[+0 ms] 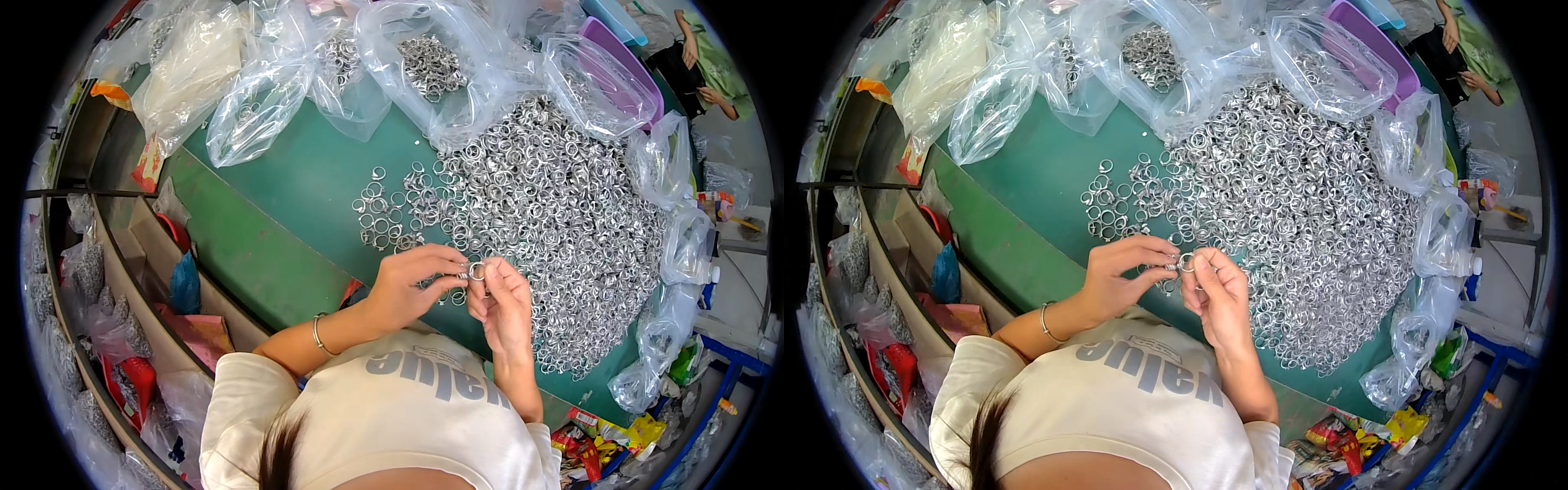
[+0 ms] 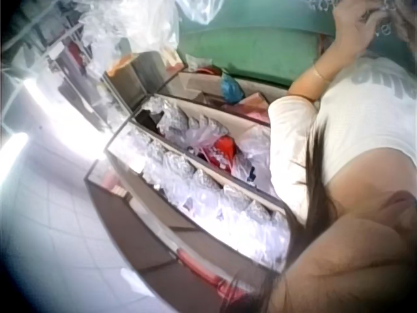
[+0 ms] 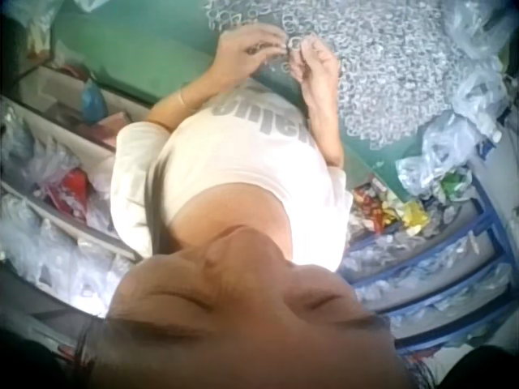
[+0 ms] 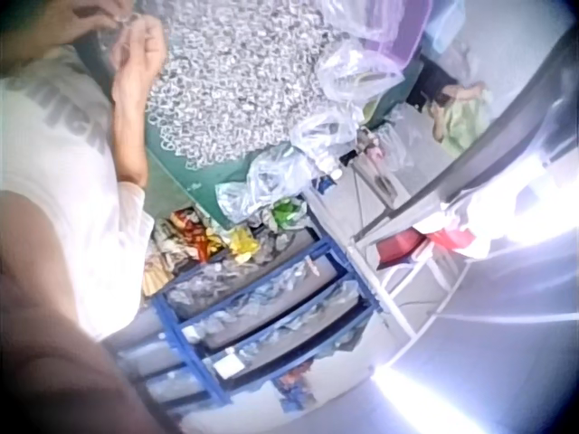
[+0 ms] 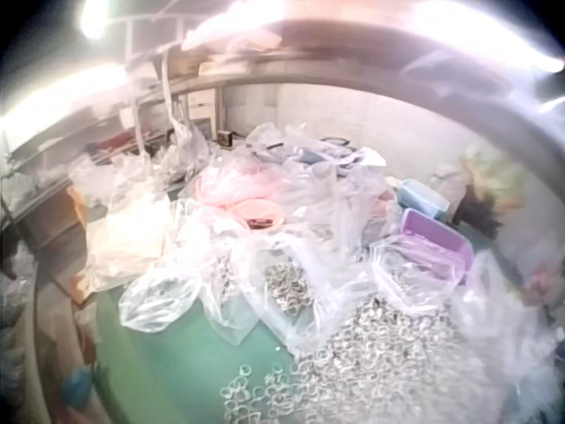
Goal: The person picks up small metal rings and clasps from a large pile on a green workbench, groups them together, and place them into plastic bags.
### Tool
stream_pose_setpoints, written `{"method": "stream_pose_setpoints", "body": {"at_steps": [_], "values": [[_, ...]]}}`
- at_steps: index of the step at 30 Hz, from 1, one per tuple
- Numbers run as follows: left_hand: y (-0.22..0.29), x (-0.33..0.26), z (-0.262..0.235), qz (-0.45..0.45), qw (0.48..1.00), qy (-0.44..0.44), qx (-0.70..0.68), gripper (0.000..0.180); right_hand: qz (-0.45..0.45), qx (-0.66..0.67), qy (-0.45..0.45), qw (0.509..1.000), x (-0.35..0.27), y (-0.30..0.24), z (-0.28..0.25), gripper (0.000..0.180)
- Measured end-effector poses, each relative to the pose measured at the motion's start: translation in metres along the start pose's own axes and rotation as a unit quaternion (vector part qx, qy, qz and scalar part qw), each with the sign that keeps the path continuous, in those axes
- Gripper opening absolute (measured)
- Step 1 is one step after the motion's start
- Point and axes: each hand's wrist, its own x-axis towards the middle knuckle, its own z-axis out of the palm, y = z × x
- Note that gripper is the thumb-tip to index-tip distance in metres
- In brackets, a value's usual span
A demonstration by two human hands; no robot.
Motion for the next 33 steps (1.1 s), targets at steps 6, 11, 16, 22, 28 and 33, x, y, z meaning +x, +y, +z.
{"method": "stream_pose_setpoints", "body": {"at_steps": [6, 11, 16, 22, 28, 33], "values": [[0.005, 0.002, -0.006, -0.047, 0.996, -0.046, 0.06, 0.015, -0.188, -0.312, 0.028, 0.931, -0.002, 0.015, 0.002, 0.014], [-0.004, -0.004, -0.01, -0.313, 0.919, -0.075, -0.225, 0.01, -0.08, -0.113, -0.014, 0.99, 0.003, 0.013, -0.006, 0.007], [-0.012, -0.013, -0.021, -0.358, 0.892, -0.137, -0.239, 0.012, -0.323, -0.434, -0.049, 0.84, 0.001, 0.019, -0.002, 0.007], [-0.01, -0.025, -0.013, -0.322, 0.895, -0.068, -0.301, 0.009, -0.291, -0.397, -0.018, 0.871, -0.001, 0.028, -0.001, 0.004], [-0.003, -0.036, -0.007, -0.086, 0.993, -0.046, 0.072, 0.009, -0.026, -0.287, 0.015, 0.958, -0.006, 0.03, 0.001, 0.014], [-0.011, -0.043, -0.012, -0.258, 0.953, -0.023, -0.156, 0.012, -0.137, -0.45, -0.075, 0.879, -0.005, 0.02, -0.001, 0.01]]}}
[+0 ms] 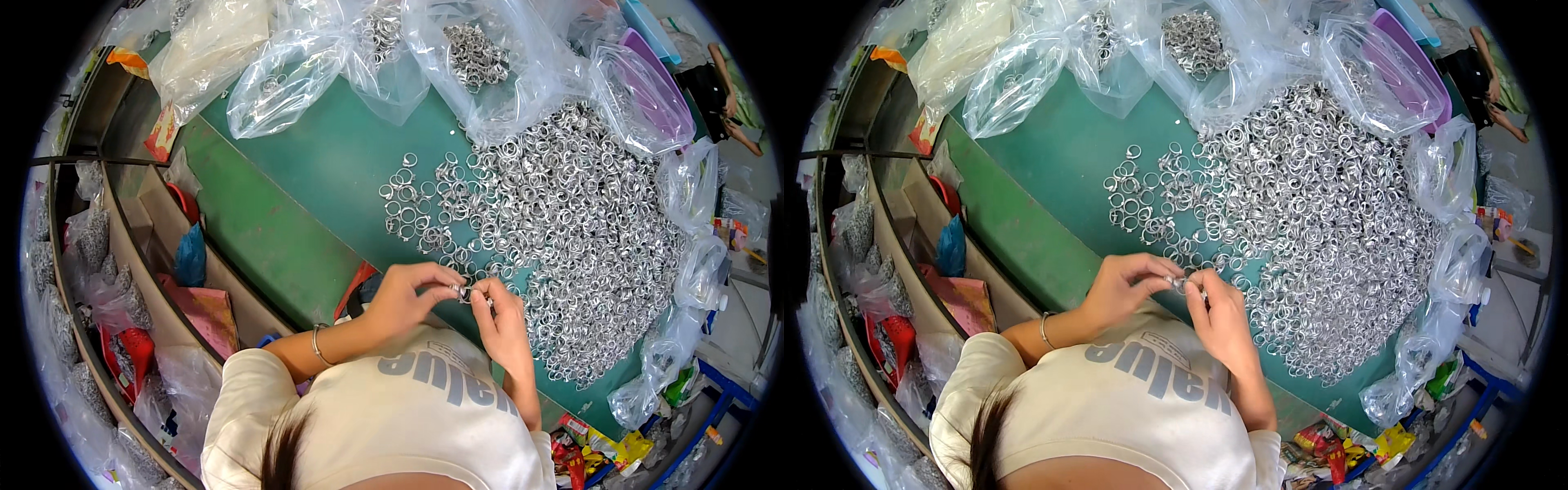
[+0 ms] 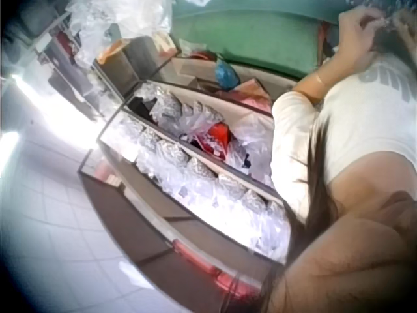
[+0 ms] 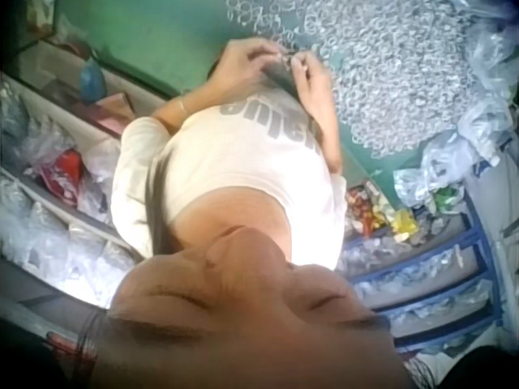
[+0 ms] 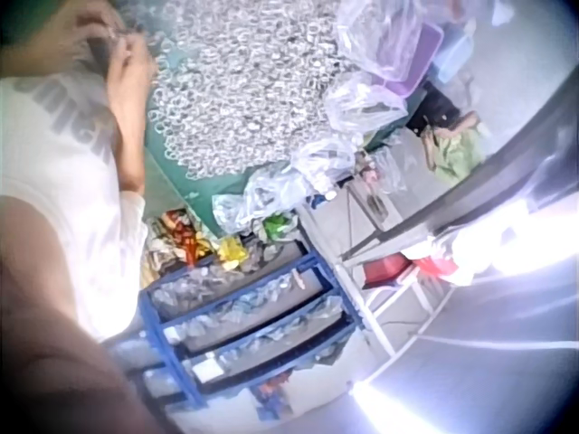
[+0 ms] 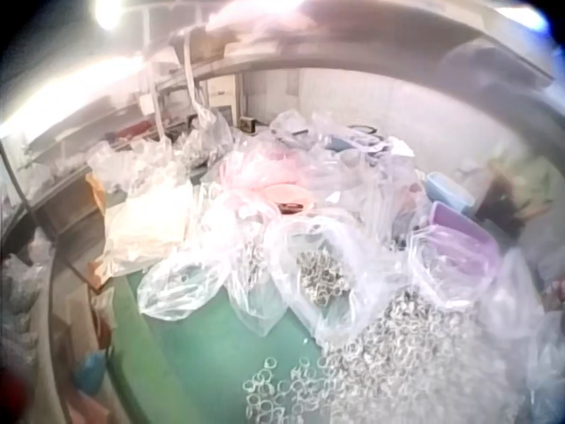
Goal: The person picks up small metal rings and clasps from a large pile on a green workbench, groups them together, and place them into plastic bags.
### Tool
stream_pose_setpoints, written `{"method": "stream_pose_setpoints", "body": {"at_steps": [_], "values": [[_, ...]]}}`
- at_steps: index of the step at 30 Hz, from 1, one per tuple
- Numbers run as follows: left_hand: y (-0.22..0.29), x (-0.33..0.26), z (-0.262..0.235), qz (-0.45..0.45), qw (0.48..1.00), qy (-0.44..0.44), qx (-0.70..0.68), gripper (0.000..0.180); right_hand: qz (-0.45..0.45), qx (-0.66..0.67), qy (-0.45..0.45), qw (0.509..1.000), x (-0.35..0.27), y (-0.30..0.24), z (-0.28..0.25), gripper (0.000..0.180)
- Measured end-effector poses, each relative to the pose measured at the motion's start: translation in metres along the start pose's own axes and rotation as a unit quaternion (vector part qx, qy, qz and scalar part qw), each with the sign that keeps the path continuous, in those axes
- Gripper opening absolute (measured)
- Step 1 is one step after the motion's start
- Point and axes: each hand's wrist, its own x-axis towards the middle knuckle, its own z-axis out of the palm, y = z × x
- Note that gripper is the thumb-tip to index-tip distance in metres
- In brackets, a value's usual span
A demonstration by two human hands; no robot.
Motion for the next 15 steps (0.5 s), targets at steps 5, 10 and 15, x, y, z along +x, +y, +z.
{"method": "stream_pose_setpoints", "body": {"at_steps": [5, 10, 15], "values": [[0.005, 0.004, -0.01, -0.144, 0.966, -0.048, -0.21, 0.008, 0.005, 0.001, -0.021, 1.0, 0.001, -0.001, 0.001, 0.008], [0.006, -0.001, -0.001, 0.18, 0.969, 0.02, 0.167, 0.017, 0.176, 0.223, -0.057, 0.957, 0.001, -0.002, -0.004, 0.011], [0.01, 0.001, -0.004, 0.129, 0.978, -0.005, 0.165, 0.018, -0.023, -0.021, -0.01, 0.999, 0.004, -0.014, -0.003, 0.01]]}}
